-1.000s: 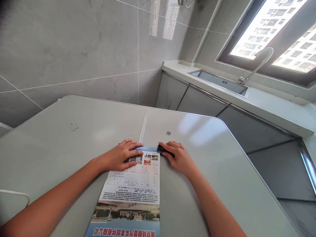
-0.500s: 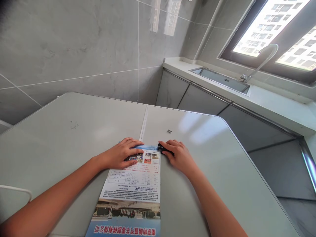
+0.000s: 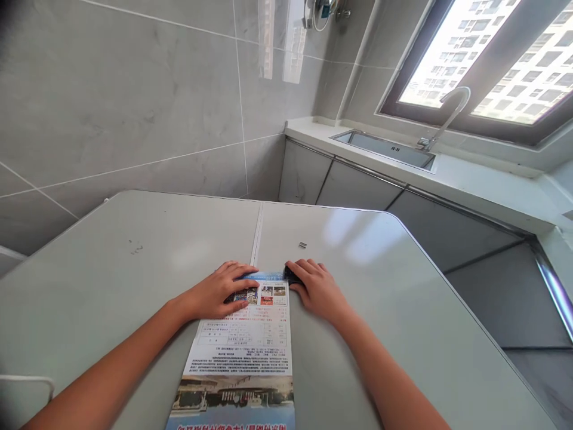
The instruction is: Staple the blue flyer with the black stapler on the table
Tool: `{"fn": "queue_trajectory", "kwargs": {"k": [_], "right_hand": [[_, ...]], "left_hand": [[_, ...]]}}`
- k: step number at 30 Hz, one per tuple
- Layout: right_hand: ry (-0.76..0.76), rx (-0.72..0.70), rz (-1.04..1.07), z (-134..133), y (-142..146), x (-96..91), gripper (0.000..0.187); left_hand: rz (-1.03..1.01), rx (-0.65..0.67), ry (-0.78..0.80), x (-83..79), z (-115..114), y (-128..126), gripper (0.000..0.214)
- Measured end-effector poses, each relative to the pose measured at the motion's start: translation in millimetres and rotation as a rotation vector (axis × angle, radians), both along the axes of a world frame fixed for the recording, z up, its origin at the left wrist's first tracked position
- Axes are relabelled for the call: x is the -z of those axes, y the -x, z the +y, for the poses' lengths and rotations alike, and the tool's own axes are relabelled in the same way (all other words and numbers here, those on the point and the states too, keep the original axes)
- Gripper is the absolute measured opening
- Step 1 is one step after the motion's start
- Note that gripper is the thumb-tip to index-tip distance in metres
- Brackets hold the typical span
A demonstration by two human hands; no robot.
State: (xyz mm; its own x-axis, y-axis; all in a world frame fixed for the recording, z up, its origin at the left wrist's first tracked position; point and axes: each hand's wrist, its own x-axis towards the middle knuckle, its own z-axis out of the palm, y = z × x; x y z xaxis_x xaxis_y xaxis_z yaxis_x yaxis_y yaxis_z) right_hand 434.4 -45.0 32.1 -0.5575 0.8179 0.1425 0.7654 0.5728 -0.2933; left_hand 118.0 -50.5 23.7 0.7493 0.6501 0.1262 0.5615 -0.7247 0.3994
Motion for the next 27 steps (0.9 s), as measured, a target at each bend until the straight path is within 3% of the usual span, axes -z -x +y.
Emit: {"fn": "queue_trajectory", "kwargs": {"k": [2, 7, 11, 13, 16, 19, 23, 27], "right_hand": [[0.069, 0.012, 0.062, 6, -15, -3.5, 0.038], [0.133, 0.198, 0.064, 19, -43, 0.1, 0.009], [-0.048, 0.458, 0.105, 24, -44, 7.1, 0.012], [-0.157, 0.512, 0.208, 21, -35, 6.2, 0.014], [-0.195, 0.390, 0.381, 7, -8, -0.8, 0.015], [-0.035, 0.199, 0.465, -19, 32, -6.7, 0.013], [0.124, -0.042, 0.418, -54, 84, -2.1, 0.013], [0.200, -0.177, 0.289, -60, 108, 7.7, 0.016]], "left_hand": [[0.005, 0.000, -0.008, -0.7, 0, 2, 0.043], [0.014, -0.026, -0.010, 0.2, 4, 8, 0.043], [-0.008, -0.037, -0.021, 1.6, 7, 12, 0.045], [-0.003, -0.039, -0.028, 2.6, 8, 14, 0.045], [0.011, -0.043, -0.036, 4.9, 10, 16, 0.044], [-0.018, -0.112, -0.075, 7.1, 14, 21, 0.041], [-0.187, -0.362, -0.156, 8.3, 23, 31, 0.034], [-0.402, -0.565, -0.107, 10.0, 31, 40, 0.030]]}}
